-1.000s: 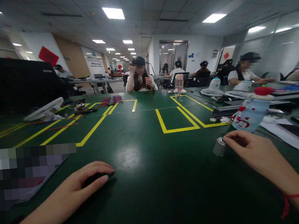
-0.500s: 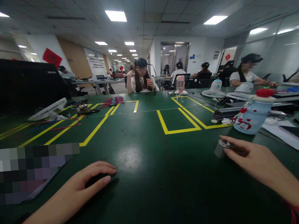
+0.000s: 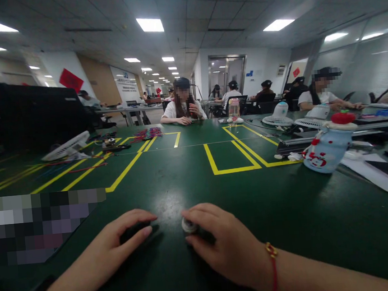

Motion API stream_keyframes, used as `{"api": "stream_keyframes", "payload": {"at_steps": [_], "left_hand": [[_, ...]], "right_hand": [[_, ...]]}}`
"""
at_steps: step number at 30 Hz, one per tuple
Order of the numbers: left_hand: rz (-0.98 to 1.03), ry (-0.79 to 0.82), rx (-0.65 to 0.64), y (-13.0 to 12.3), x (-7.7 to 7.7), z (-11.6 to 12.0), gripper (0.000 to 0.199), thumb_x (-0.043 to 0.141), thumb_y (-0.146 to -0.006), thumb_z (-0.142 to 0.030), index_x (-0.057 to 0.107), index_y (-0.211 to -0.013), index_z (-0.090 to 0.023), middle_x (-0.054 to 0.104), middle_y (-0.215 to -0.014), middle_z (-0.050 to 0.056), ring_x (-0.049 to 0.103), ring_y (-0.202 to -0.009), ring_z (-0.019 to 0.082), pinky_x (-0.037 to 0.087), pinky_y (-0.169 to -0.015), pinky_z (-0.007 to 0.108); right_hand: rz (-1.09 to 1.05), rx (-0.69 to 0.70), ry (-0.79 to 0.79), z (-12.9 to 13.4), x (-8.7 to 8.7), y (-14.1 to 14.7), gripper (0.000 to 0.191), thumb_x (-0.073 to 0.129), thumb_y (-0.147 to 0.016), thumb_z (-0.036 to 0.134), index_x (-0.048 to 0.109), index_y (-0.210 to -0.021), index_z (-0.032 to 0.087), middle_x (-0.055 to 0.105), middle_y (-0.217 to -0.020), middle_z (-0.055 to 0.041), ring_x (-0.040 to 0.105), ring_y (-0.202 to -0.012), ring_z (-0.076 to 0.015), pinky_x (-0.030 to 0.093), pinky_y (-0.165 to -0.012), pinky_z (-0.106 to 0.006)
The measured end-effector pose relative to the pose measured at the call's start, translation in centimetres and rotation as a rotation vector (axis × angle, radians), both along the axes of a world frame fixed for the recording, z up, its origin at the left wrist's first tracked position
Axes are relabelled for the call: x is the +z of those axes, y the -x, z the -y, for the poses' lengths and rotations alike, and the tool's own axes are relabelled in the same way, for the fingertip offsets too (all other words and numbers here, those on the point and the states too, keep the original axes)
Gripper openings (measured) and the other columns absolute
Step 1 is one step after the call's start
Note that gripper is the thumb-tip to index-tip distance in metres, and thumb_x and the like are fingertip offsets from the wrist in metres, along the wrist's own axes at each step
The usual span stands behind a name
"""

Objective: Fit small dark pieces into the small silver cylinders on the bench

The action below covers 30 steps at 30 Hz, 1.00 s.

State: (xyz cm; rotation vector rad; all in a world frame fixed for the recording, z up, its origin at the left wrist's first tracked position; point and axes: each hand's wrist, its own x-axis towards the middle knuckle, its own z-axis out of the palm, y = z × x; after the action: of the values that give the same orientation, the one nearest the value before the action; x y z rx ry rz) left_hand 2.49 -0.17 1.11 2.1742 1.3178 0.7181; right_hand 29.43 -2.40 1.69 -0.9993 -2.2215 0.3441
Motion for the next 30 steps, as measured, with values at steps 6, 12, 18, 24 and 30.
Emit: {"api": "stream_keyframes", "payload": {"at_steps": [6, 12, 18, 24, 30], "left_hand": [[0.106, -0.073, -0.091, -2.9, 0.9, 1.1, 0.024, 0.057, -0.090, -0.029, 0.061, -0.114, -0.033, 0.066, -0.114, -0.001, 0.059, -0.107, 0.020, 0.045, -0.097, 0.035], [0.182, -0.034, -0.126, -5.7, 2.2, 1.3, 0.022, 0.062, -0.087, -0.023, 0.065, -0.107, -0.031, 0.068, -0.105, -0.002, 0.061, -0.098, 0.018, 0.047, -0.089, 0.032], [0.255, -0.089, -0.065, -5.9, 2.8, 0.6, 0.016, 0.058, -0.090, -0.028, 0.073, -0.088, -0.027, 0.068, -0.094, 0.000, 0.063, -0.090, 0.018, 0.049, -0.082, 0.032], [0.208, -0.047, 0.062, -3.1, 2.5, 0.1, 0.020, 0.057, -0.088, -0.040, 0.074, -0.098, -0.032, 0.066, -0.108, 0.000, 0.061, -0.102, 0.023, 0.047, -0.093, 0.039], [-0.132, -0.049, -0.094, -2.2, -0.4, 0.4, 0.020, 0.060, -0.087, -0.040, 0.071, -0.103, -0.046, 0.053, -0.136, -0.004, 0.045, -0.125, 0.028, 0.034, -0.104, 0.053]], "right_hand": [[-0.134, 0.052, 0.098, -0.4, -1.6, 2.6, 0.057, 0.059, -0.078, 0.017, 0.040, -0.130, 0.030, 0.056, -0.119, 0.0014, 0.054, -0.106, -0.0090, 0.046, -0.096, -0.025], [-0.223, -0.038, 0.266, -0.6, -3.1, 2.0, 0.068, 0.068, -0.074, 0.023, 0.029, -0.130, 0.027, 0.057, -0.115, -0.0003, 0.056, -0.102, -0.0104, 0.047, -0.092, -0.027], [-0.185, 0.007, 0.276, -0.6, -2.0, 2.4, 0.048, 0.063, -0.077, 0.020, 0.042, -0.120, 0.022, 0.057, -0.111, -0.0021, 0.056, -0.098, -0.0110, 0.047, -0.087, -0.026], [-0.083, -0.035, 0.222, 0.0, -1.1, 0.7, 0.043, 0.058, -0.076, 0.017, 0.048, -0.117, 0.024, 0.055, -0.108, -0.0015, 0.053, -0.094, -0.0108, 0.046, -0.084, -0.025], [-0.030, -0.082, 0.239, 0.0, -1.1, -0.6, 0.040, 0.056, -0.077, 0.018, 0.047, -0.116, 0.023, 0.054, -0.106, -0.0023, 0.053, -0.092, -0.0114, 0.046, -0.082, -0.025]]}}
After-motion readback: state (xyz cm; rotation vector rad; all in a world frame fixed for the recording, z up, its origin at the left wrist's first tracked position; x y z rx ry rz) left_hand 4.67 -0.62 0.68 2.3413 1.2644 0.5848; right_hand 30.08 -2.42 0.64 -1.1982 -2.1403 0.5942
